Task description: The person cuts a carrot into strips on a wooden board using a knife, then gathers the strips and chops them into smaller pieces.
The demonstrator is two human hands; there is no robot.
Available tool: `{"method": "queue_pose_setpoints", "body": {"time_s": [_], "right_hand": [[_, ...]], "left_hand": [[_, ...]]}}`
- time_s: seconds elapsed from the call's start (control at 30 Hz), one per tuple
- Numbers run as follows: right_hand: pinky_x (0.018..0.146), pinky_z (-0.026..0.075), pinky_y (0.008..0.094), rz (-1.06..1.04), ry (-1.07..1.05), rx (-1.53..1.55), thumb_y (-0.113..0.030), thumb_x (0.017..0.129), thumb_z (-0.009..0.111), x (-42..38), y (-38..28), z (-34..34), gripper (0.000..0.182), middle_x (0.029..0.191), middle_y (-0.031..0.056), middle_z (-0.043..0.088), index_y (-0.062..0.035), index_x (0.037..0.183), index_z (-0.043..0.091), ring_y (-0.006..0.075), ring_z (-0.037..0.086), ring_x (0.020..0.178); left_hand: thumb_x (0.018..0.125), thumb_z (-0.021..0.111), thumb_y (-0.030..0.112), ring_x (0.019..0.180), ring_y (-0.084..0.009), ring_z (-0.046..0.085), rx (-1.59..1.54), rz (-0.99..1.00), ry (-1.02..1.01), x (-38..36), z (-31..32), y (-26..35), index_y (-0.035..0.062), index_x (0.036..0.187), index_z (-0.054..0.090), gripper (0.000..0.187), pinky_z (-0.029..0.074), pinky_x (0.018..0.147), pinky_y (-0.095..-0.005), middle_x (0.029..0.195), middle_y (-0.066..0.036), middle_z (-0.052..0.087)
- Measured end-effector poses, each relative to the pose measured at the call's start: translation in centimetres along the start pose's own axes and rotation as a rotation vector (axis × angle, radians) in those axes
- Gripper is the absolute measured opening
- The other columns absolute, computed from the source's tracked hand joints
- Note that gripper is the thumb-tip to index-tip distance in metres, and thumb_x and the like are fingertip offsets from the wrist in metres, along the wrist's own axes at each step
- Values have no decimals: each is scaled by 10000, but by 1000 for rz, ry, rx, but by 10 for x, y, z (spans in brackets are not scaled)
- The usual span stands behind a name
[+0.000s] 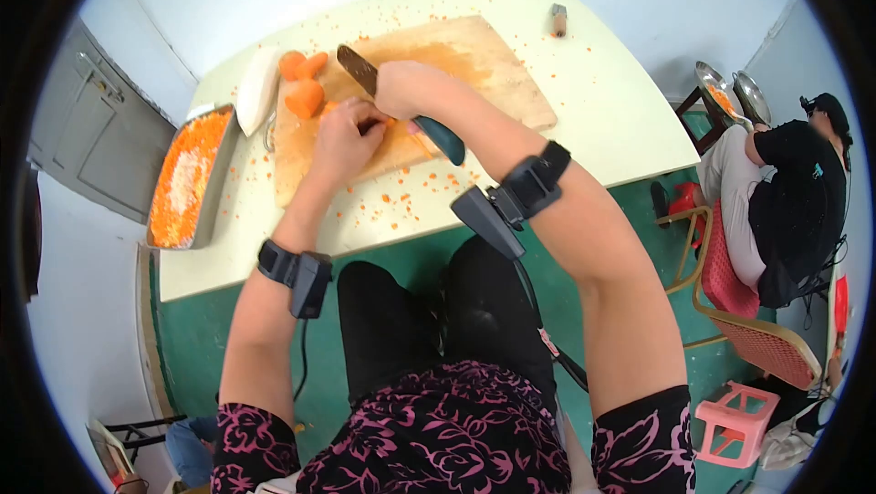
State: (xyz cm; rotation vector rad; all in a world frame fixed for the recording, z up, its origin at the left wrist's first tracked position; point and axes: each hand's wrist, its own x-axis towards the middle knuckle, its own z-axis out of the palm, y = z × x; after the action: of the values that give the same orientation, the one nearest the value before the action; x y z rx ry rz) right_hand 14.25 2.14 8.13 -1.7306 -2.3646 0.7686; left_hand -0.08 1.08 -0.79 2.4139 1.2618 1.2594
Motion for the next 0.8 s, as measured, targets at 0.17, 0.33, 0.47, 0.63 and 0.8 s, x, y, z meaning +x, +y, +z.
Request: {"method": "queue_pose_setpoints", "body": {"time_s": [0.17,0.33,0.47,0.63,0.8], "right_hand": [[468,482,354,4,61,112,-75,806,395,-36,0,-12,189,672,164,571,9,949,486,231,576,444],[464,491,326,-26,90,52,-74,833,390,-51,-1,-2,217,682,157,611,36,993,489,215,609,481],[453,481,345,-43,105,23,-96,855,371,-50,-1,8,168,659,188,564,34,930,448,254,574,443],[439,472,354,-76,105,-43,-88,862,357,-49,-1,13,149,672,207,564,36,898,430,268,565,437],[451,480,347,-21,52,-40,-60,833,399,-36,-8,9,147,679,181,597,35,926,462,249,590,462]], "left_hand": [[701,647,4,717,-242,599,-50,-47,-33,1,-3,2,4,800,654,100,480,654,-312,813,-104,626],[702,665,23,724,-242,595,-49,-34,-20,-1,-1,0,9,803,651,103,475,654,-316,810,-101,627],[697,664,22,714,-249,594,-2,-11,-20,-1,-2,-1,18,797,649,101,473,645,-320,797,-101,620],[687,661,21,713,-259,588,-21,-27,-9,-1,-2,2,23,791,644,105,468,643,-327,772,-106,606],[673,617,-4,754,-302,562,-40,-21,1,0,-3,5,1,743,617,70,453,657,-375,763,-134,589]]}}
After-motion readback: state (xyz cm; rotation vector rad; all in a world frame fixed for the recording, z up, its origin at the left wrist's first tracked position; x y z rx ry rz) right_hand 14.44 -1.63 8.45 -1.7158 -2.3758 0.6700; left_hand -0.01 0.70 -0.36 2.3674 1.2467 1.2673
